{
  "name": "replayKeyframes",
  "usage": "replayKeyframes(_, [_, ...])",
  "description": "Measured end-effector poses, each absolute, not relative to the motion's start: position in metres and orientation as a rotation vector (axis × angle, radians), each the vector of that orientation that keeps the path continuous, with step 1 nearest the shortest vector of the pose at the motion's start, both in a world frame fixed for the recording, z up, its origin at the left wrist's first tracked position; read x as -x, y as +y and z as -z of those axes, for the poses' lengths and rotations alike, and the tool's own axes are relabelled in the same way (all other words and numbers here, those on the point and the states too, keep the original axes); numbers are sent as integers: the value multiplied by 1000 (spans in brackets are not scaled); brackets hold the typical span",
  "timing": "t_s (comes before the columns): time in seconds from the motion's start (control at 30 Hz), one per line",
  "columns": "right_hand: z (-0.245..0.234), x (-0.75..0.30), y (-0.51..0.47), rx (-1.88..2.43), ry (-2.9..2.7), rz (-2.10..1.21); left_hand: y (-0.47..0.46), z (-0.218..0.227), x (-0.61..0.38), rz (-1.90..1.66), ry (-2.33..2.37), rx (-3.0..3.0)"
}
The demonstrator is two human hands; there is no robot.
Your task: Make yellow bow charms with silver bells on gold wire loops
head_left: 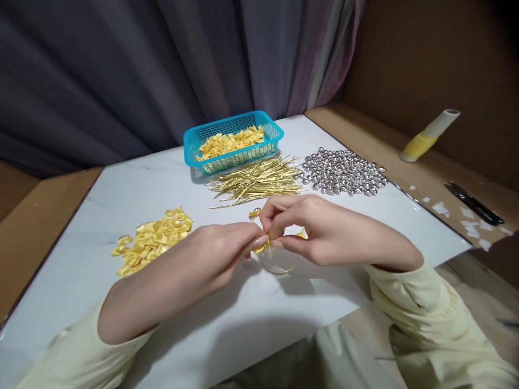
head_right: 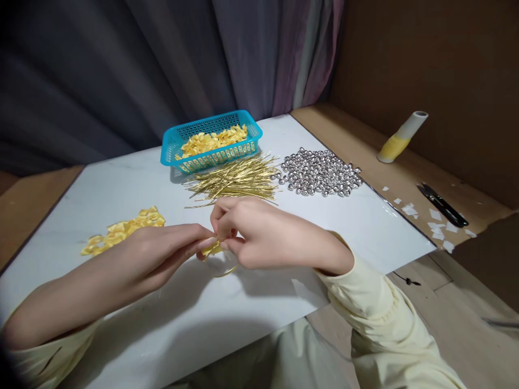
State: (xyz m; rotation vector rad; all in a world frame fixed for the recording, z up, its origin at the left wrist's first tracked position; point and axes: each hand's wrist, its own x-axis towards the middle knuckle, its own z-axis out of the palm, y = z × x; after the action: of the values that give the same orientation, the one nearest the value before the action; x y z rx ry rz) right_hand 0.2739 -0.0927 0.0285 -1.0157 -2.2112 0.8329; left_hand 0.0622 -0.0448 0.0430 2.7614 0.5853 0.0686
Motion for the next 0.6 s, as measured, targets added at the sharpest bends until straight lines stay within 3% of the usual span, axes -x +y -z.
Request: replayKeyframes(0.6, [-27,-270,-94,1021,-2246,-870,-54,-52,-74,94,684,-2726])
